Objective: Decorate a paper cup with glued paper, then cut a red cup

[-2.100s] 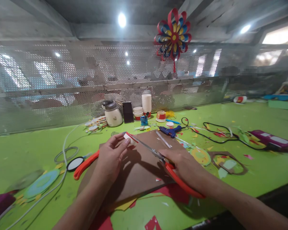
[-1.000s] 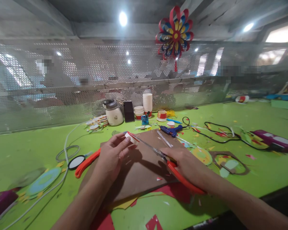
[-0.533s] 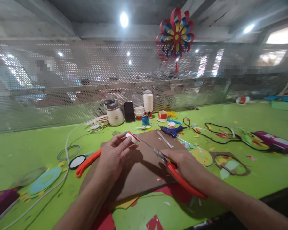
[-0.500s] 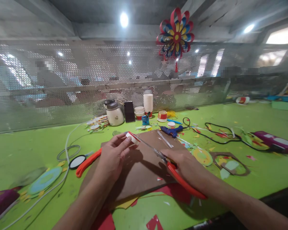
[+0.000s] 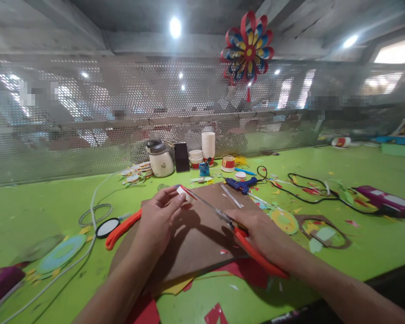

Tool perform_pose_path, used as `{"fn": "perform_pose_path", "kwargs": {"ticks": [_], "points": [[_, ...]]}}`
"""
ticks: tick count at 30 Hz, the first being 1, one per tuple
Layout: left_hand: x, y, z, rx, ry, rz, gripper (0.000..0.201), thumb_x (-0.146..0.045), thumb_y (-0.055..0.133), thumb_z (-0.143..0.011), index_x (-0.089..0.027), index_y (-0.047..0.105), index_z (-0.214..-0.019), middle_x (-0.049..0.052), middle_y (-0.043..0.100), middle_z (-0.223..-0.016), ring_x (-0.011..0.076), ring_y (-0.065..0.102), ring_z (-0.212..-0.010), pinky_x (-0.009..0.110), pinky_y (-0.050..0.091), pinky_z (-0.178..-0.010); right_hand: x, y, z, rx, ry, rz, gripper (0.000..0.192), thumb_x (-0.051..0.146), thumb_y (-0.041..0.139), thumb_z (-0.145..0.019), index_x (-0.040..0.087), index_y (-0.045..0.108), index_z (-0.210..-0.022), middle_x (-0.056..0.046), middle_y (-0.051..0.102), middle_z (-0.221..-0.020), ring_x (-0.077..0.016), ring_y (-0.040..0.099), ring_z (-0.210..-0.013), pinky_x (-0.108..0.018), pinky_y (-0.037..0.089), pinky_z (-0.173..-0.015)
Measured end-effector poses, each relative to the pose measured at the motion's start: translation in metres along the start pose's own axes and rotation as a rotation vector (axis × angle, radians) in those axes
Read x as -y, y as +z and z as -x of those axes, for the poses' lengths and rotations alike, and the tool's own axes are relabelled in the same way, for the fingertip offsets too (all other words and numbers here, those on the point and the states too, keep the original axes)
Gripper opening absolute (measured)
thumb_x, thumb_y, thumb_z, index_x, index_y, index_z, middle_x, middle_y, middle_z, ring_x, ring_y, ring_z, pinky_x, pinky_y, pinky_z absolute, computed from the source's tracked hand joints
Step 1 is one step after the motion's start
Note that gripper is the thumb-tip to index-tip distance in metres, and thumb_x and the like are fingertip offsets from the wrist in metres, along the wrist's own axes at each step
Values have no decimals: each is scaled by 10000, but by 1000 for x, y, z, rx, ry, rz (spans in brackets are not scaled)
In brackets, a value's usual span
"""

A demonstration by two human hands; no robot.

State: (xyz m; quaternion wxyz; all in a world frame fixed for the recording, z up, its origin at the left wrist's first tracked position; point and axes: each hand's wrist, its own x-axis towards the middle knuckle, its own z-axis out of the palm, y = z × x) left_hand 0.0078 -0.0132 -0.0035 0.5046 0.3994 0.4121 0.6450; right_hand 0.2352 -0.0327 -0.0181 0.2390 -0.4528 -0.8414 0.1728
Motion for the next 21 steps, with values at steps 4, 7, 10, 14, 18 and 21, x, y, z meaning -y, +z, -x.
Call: {"fn": "perform_pose_path", "kwargs": {"ticks": [4, 7, 10, 14, 18, 21], "points": [[0, 0, 0, 0, -4, 1, 423, -248, 851, -631, -156, 655, -995, 69, 730, -907, 190, 715, -728, 300, 583, -695, 1, 0, 0, -11, -14, -37, 196, 129, 517, -843, 187, 666, -956, -40, 701, -864, -189, 595, -771, -278, 414, -713], [-1, 1, 1, 5, -10, 14, 430, -253, 850, -634, -156, 653, -1003, 76, 733, -917, 193, 714, -746, 315, 579, -724, 2, 0, 1, -10, -10, -46, 200, 139, 527, -842, 187, 674, -969, -39, 706, -850, -190, 601, -758, -277, 417, -705], [-2, 2, 2, -2, -9, 19, 430, -247, 855, -626, -154, 654, -994, 70, 732, -909, 183, 709, -751, 300, 571, -731, 2, 1, 2, -17, 5, -39, 255, 104, 494, -842, 187, 679, -998, -46, 714, -866, -190, 612, -766, -275, 421, -710], [-1, 1, 3, -1, 3, 16, 414, -249, 848, -637, -157, 659, -993, 66, 732, -914, 176, 706, -771, 290, 565, -742, 2, 1, 2, -15, -1, -30, 278, 84, 477, -842, 188, 678, -1004, -50, 716, -878, -196, 618, -795, -281, 424, -729], [-1, 0, 2, 15, 9, 28, 385, -235, 837, -652, -166, 659, -986, 60, 735, -906, 175, 707, -784, 293, 564, -765, 3, 1, 2, -6, 11, -12, 260, 85, 479, -838, 181, 677, -975, -51, 711, -857, -193, 612, -771, -279, 423, -708], [-2, 2, 2, 19, -17, 68, 366, -221, 827, -660, -179, 651, -978, 57, 742, -874, 179, 709, -748, 307, 570, -742, 3, 1, 3, -19, 1, -23, 258, 99, 467, -848, 185, 680, -965, -50, 713, -860, -192, 613, -767, -278, 425, -703]]}}
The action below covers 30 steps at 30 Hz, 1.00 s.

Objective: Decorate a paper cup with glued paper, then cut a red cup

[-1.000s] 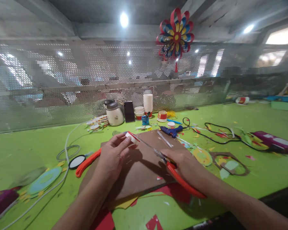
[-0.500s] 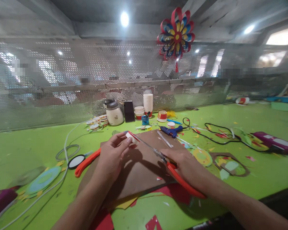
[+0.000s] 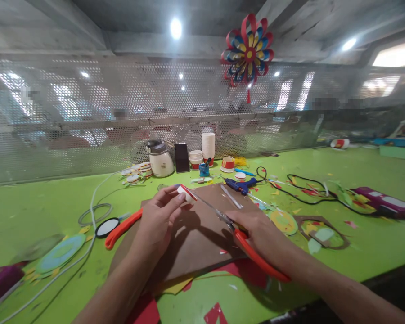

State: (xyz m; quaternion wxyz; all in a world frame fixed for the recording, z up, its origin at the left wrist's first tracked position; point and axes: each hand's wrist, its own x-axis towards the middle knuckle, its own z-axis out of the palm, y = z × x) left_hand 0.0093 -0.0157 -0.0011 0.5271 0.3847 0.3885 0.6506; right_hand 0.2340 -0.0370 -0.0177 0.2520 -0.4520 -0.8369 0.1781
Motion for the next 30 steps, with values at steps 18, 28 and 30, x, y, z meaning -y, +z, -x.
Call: {"fn": "perform_pose_path", "kwargs": {"ticks": [18, 28, 30], "points": [[-3, -2, -4, -42, -37, 7, 319, -234, 820, -649, -161, 694, -932, 56, 753, -814, 186, 700, -726, 326, 573, -745, -4, 1, -1, 8, -61, -3, 224, 118, 493, -842, 199, 658, -969, -22, 686, -851, -176, 579, -762, -266, 408, -711], [-3, 1, 1, -42, -2, -21, 393, -274, 844, -636, -146, 675, -967, 72, 754, -841, 190, 715, -718, 299, 571, -712, 3, -3, 1, 0, -16, -42, 279, 165, 519, -822, 210, 692, -1037, -42, 726, -878, -211, 630, -788, -287, 451, -730], [-3, 1, 0, -44, 1, -22, 388, -268, 843, -638, -147, 679, -968, 74, 758, -854, 187, 717, -719, 293, 568, -716, 3, -2, 1, -15, -11, -50, 295, 167, 530, -814, 209, 697, -1053, -49, 731, -875, -221, 637, -800, -296, 458, -741]]}}
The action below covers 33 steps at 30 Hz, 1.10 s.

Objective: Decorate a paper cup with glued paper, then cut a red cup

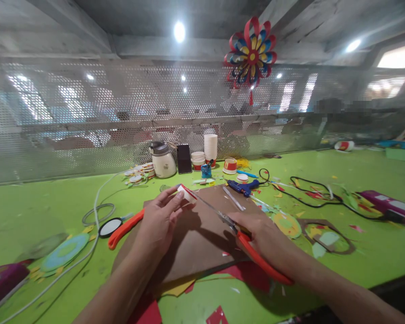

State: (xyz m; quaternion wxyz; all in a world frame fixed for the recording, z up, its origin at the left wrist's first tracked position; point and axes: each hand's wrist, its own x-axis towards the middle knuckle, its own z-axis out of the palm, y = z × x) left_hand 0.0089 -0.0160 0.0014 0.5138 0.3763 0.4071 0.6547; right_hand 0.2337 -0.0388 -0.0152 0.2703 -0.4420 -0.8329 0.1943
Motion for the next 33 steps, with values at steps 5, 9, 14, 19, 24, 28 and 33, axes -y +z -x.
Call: {"fn": "perform_pose_path", "kwargs": {"ticks": [5, 9, 14, 19, 24, 28, 33], "points": [[2, -1, -3, 11, 1, 40, 337, -273, 846, -632, -151, 692, -906, 53, 763, -822, 174, 716, -704, 287, 570, -729, -4, 4, -1, -7, 1, 5, 357, 125, 524, -804, 223, 684, -1107, -44, 728, -877, -219, 630, -802, -300, 450, -749], [3, -2, -3, 1, -14, 19, 336, -284, 842, -641, -171, 693, -920, 33, 763, -796, 152, 714, -673, 231, 548, -655, -5, 4, -3, 19, 25, 37, 306, 138, 533, -814, 215, 681, -1070, -47, 716, -887, -221, 617, -813, -302, 435, -741], [3, -1, -2, 4, -9, 10, 360, -285, 862, -605, -170, 695, -902, 37, 758, -785, 157, 711, -665, 239, 545, -641, -3, 2, -2, 26, 18, 10, 291, 147, 556, -802, 225, 676, -1055, -40, 722, -923, -226, 624, -844, -306, 432, -756], [3, 0, -2, 1, -14, 8, 345, -286, 852, -621, -175, 697, -909, 37, 758, -790, 148, 705, -655, 235, 540, -641, -2, 2, -2, 17, 23, 8, 246, 171, 546, -827, 214, 687, -1024, -52, 730, -930, -226, 627, -831, -311, 437, -759], [2, 1, -1, 1, -17, 32, 331, -272, 854, -619, -171, 702, -895, 41, 764, -798, 150, 708, -664, 230, 544, -650, -2, 4, 0, -8, -8, 1, 247, 192, 535, -853, 212, 688, -1046, -58, 733, -911, -223, 630, -821, -310, 439, -765], [2, 1, 0, 6, -16, 37, 317, -271, 847, -628, -169, 698, -889, 41, 762, -802, 153, 707, -670, 235, 547, -647, -2, 5, 1, 5, 22, 6, 243, 178, 549, -844, 206, 682, -1046, -55, 730, -900, -222, 628, -820, -308, 434, -754], [1, 1, 0, 9, -19, 35, 364, -247, 851, -613, -149, 688, -923, 64, 759, -829, 182, 710, -721, 293, 565, -729, -2, 4, 0, 12, 20, 12, 247, 204, 549, -852, 207, 681, -1061, -55, 726, -893, -226, 627, -819, -313, 434, -751]]}}
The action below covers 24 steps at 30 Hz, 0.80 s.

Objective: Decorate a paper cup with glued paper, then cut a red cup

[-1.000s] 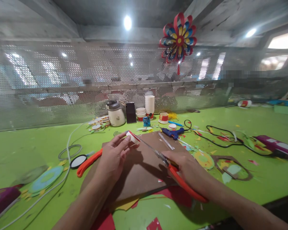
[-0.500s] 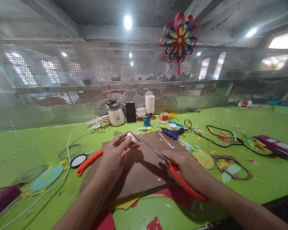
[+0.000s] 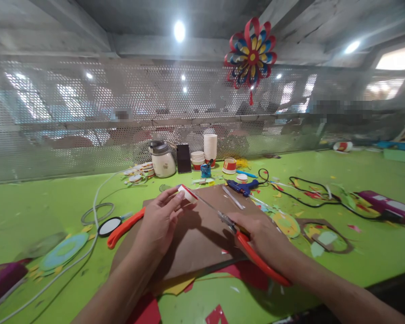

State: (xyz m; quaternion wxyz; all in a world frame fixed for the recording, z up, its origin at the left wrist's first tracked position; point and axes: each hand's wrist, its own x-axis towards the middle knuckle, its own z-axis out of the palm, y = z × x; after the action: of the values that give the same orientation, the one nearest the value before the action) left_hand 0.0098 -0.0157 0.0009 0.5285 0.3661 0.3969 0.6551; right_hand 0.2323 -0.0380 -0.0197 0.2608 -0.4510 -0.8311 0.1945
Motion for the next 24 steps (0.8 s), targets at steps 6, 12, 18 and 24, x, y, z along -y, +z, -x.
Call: {"fn": "perform_pose_path", "kwargs": {"ticks": [6, 12, 18, 24], "points": [[1, -5, -4, 29, 20, 22, 371, -213, 852, -613, -139, 676, -932, 66, 757, -805, 188, 705, -738, 340, 579, -767, 0, -2, 0, -10, -10, 3, 294, 195, 561, -829, 213, 683, -1096, -60, 731, -918, -234, 632, -840, -312, 445, -765], [1, -6, -4, 15, 2, -14, 423, -220, 857, -616, -148, 665, -986, 64, 746, -886, 181, 711, -748, 316, 577, -759, 0, -5, -1, 1, -53, -1, 298, 135, 501, -838, 201, 692, -1057, -46, 726, -920, -203, 624, -813, -288, 440, -761], [4, -6, -5, 28, 4, -31, 415, -242, 845, -643, -162, 663, -1007, 68, 729, -951, 187, 712, -799, 318, 575, -776, 0, -6, -4, 19, -39, -8, 239, 142, 537, -840, 208, 673, -1025, -32, 719, -940, -204, 617, -826, -292, 418, -755], [5, -4, -3, 21, 36, -28, 433, -240, 854, -627, -156, 665, -1007, 70, 719, -966, 188, 702, -823, 320, 571, -787, 3, -5, -1, 15, -28, -5, 268, 104, 507, -835, 219, 665, -1018, -21, 719, -953, -193, 613, -812, -285, 408, -746]]}}
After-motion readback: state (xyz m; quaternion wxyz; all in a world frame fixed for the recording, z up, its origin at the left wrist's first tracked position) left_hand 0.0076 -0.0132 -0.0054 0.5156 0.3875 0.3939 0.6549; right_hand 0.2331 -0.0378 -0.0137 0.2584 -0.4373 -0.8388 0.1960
